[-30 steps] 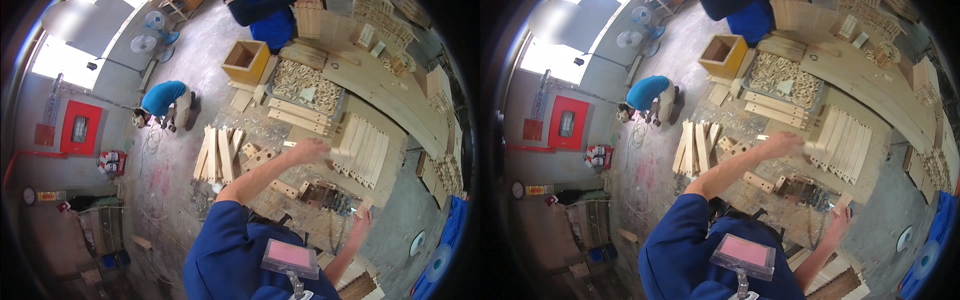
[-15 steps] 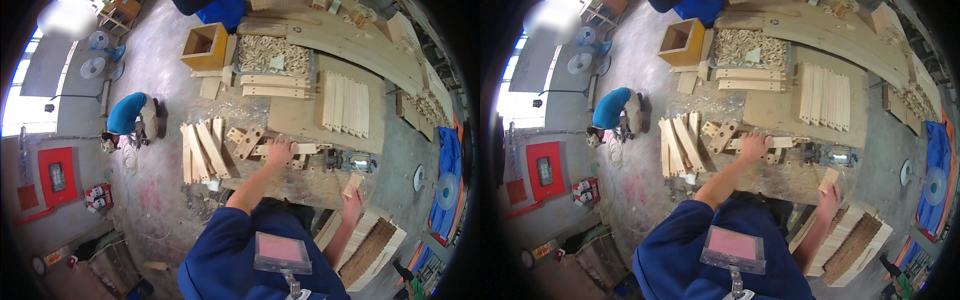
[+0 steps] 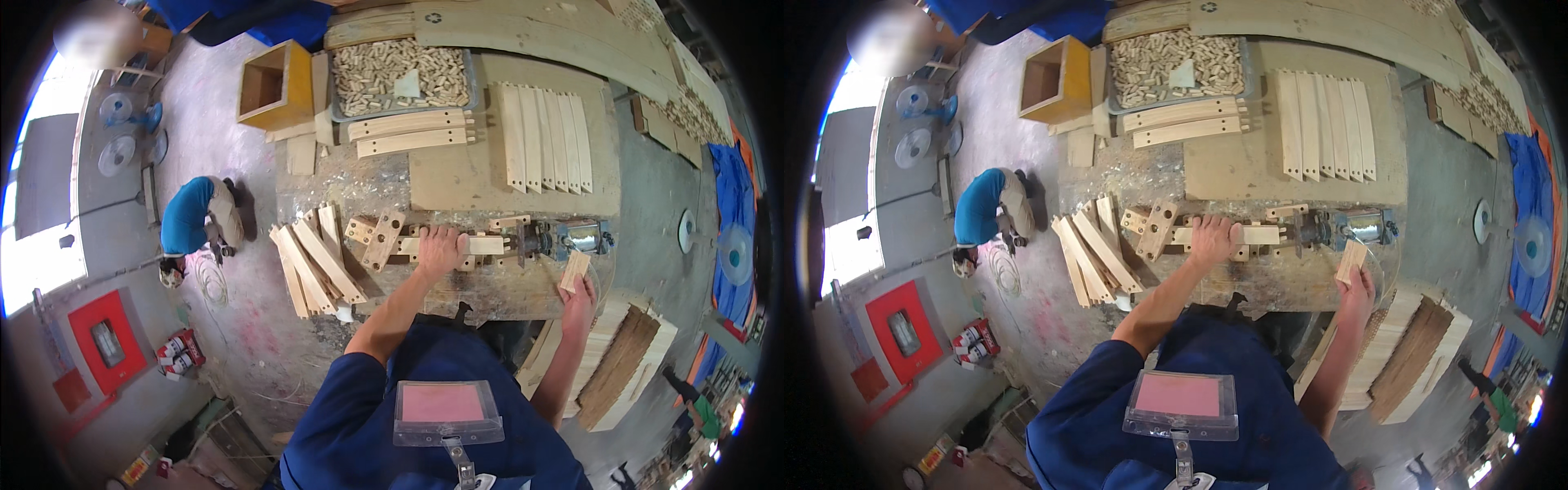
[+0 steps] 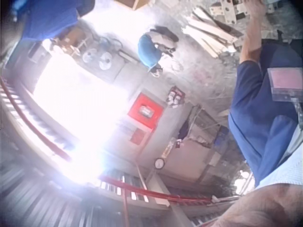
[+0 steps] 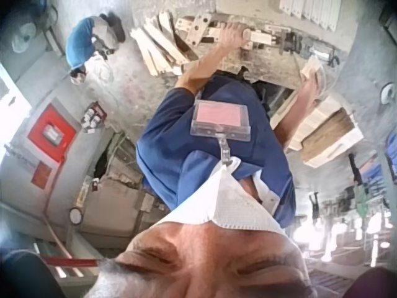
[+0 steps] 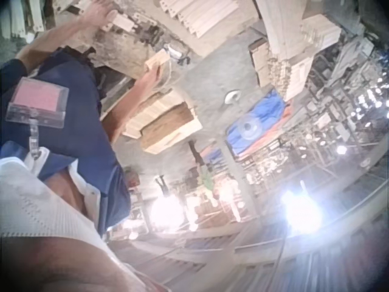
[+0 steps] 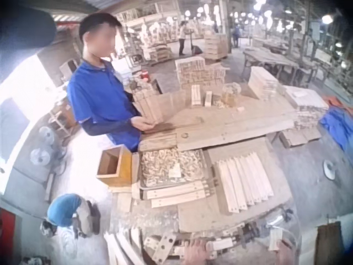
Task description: The person repeatedly picks up small wooden pieces with pre-drilled holes and assembles them by hand on a workbench. They align and press the pieces together, then place the assembled units into a stack. The process is continuous and repetitive throughout the clip.
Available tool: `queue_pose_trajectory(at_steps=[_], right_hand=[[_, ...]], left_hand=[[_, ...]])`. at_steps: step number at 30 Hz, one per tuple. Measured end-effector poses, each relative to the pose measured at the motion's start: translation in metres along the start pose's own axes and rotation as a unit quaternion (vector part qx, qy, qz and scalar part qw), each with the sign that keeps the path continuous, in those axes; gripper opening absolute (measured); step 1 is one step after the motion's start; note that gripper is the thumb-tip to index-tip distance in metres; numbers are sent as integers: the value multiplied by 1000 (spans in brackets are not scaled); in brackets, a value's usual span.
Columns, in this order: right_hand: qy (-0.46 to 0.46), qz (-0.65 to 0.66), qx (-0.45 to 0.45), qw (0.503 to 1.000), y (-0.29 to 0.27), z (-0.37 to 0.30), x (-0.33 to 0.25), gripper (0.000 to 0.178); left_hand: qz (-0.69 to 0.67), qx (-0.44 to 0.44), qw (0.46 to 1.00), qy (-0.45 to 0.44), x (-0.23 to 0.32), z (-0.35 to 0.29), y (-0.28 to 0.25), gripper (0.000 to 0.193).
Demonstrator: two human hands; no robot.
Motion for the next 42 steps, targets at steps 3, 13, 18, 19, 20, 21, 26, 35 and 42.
queue_pose_trajectory(at_steps=[3,13,18,19,20,21,26,35,42], right_hand=[[-5,-7,-9,1000,11,3,-8,28],[39,-5,-23,999,47,38,4,25],[47,0,-44,998,57,30,14,25],[53,-1,-53,997,57,25,17,26],[57,-2,-61,997,56,20,20,26],[59,4,-70,996,56,14,25,27],[65,13,-63,996,56,-3,55,29],[64,-7,-75,995,53,-19,71,23],[62,-3,-109,992,62,-29,64,24]], left_hand=[[24,24,999,17,-4,-6,11,35],[35,-48,997,43,-3,5,9,32],[38,-46,997,43,-3,5,8,33],[38,-42,997,46,-3,4,8,34],[35,-44,998,41,-3,4,7,37],[32,-47,998,36,-2,5,7,41],[-15,-66,998,-2,3,11,1,54],[-85,-34,991,94,25,8,-42,57],[-71,-28,991,106,35,9,-56,56]])
Point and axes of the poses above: each hand's wrist, its own z-axis towards the middle knuckle, its own y-axis out of the palm, x = y × z, the point moved 3 cm from there along z, towards the middle knuckle, and after that the axes turned 7 degrees about z, right-handed, at the moved point
